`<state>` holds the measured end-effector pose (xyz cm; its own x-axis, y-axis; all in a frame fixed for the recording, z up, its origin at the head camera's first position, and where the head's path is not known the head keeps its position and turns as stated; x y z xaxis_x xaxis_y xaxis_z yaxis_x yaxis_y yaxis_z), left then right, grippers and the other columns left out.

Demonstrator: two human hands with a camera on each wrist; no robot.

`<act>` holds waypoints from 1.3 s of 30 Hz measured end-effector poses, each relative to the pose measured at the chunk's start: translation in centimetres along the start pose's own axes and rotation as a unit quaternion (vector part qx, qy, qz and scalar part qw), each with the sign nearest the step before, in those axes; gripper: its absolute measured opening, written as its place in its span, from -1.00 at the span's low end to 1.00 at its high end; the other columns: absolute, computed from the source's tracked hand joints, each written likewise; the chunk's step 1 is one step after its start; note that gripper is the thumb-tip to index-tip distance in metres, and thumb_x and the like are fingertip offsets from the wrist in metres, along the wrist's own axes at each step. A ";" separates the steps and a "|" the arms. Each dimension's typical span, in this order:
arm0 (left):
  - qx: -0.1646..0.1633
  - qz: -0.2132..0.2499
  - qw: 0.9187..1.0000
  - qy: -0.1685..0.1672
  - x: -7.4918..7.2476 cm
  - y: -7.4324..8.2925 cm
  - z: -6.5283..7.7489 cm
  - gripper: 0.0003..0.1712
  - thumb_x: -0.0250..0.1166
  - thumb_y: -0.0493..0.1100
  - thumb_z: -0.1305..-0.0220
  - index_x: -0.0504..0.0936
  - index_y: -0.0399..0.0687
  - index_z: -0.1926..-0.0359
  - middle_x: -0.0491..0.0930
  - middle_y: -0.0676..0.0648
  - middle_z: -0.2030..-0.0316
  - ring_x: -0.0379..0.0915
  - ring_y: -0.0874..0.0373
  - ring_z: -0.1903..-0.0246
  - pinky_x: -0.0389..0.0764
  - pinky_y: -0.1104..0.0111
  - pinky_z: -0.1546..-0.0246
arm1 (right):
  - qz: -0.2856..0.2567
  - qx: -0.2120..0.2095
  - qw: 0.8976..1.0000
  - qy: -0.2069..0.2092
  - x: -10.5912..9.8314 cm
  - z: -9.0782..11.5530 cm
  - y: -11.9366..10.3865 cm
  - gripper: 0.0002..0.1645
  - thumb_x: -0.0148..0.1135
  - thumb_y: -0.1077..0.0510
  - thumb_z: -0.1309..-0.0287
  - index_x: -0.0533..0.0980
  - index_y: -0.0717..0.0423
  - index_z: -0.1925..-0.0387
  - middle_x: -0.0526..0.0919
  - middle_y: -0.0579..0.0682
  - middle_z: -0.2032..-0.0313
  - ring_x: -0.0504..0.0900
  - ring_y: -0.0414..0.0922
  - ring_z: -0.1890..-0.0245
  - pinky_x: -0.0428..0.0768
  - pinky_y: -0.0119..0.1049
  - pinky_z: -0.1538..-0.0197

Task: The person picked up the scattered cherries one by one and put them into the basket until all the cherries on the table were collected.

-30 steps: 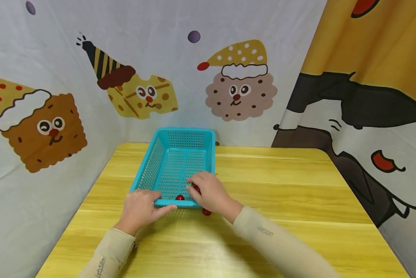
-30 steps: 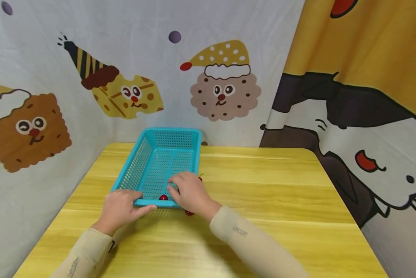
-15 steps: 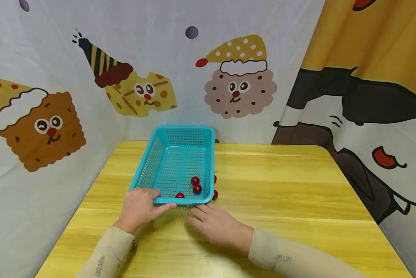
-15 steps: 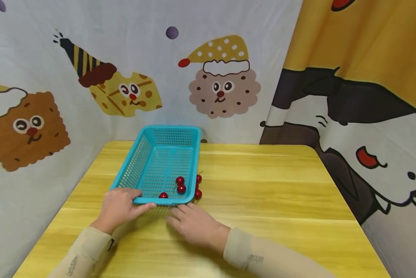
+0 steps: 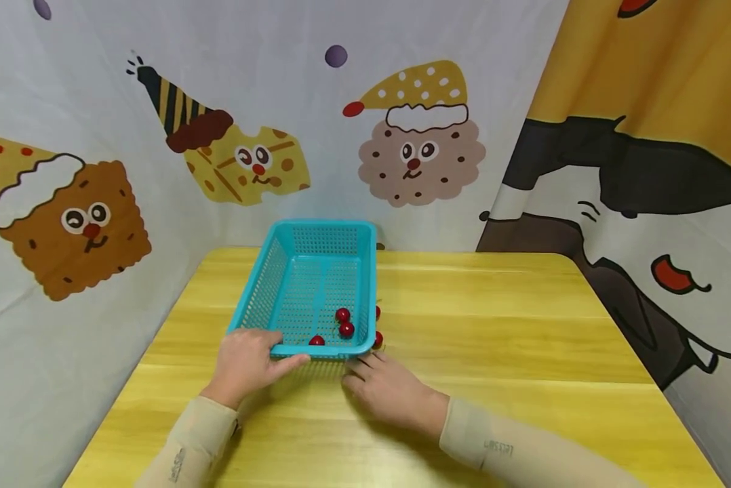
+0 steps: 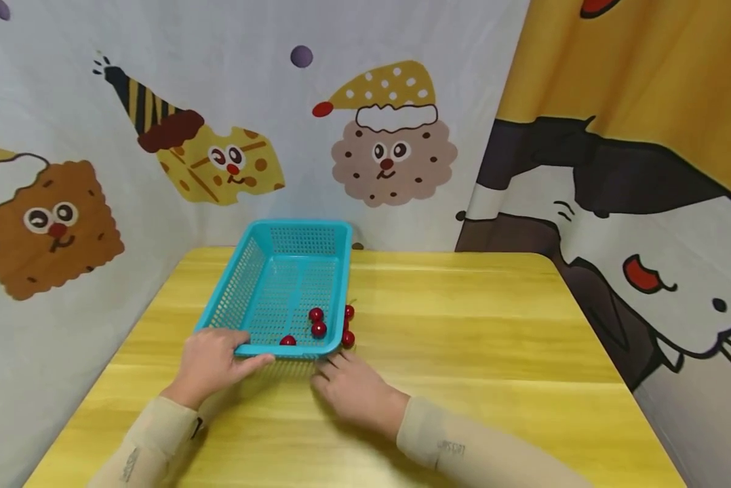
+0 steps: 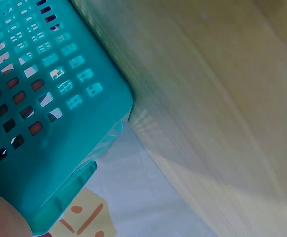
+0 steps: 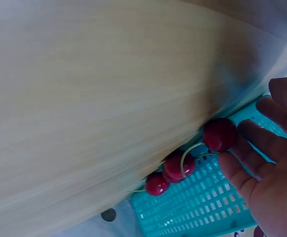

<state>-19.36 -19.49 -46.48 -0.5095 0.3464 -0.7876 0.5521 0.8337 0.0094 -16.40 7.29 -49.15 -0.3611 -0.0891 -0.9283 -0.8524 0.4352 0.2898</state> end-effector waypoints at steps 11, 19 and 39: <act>-0.007 -0.017 1.000 0.003 -0.2 -0.4 -0.7 -0.25 0.34 0.54 0.19 0.08 0.21 0.77 -0.04 0.20 0.81 -0.05 0.25 0.85 0.04 0.35 0.84 | -0.023 0.038 0.998 -0.041 -0.4 0.5 2.3 -0.67 0.16 0.31 -0.15 0.59 0.10 0.03 0.59 0.06 -0.02 0.43 -0.02 -0.05 0.45 -0.18 -0.17; -0.012 -0.022 1.000 -0.010 0.1 -0.3 -0.6 -0.24 0.29 0.58 0.17 0.08 0.20 0.76 -0.04 0.19 0.81 -0.05 0.23 0.84 0.02 0.35 0.83 | -0.080 0.065 0.993 -0.049 -0.7 2.1 2.7 -0.61 0.19 0.36 -0.09 0.60 0.08 0.02 0.60 0.01 0.06 0.47 -0.06 0.06 0.54 -0.23 -0.03; -0.002 -0.012 1.000 -0.003 0.1 -0.1 -0.1 -0.23 0.35 0.53 0.18 0.05 0.20 0.75 -0.09 0.22 0.78 -0.08 0.25 0.84 -0.05 0.37 0.82 | -0.220 0.255 0.939 0.074 -8.1 -3.1 10.7 -0.55 0.30 -0.03 -0.29 0.56 0.15 -0.08 0.64 -0.04 0.07 0.57 -0.22 0.17 0.63 -0.21 0.13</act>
<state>-19.48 -19.49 -46.52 -0.5185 0.3229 -0.7918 0.5369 0.8436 -0.0075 -23.75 9.93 -37.86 -0.0981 -0.4675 -0.8785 -0.6529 0.6965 -0.2977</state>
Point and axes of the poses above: each hand's wrist, its own z-axis away from the middle knuckle, its own x-axis out of the palm, y = z × x, the point moved 2 cm from there along -z, towards the middle knuckle
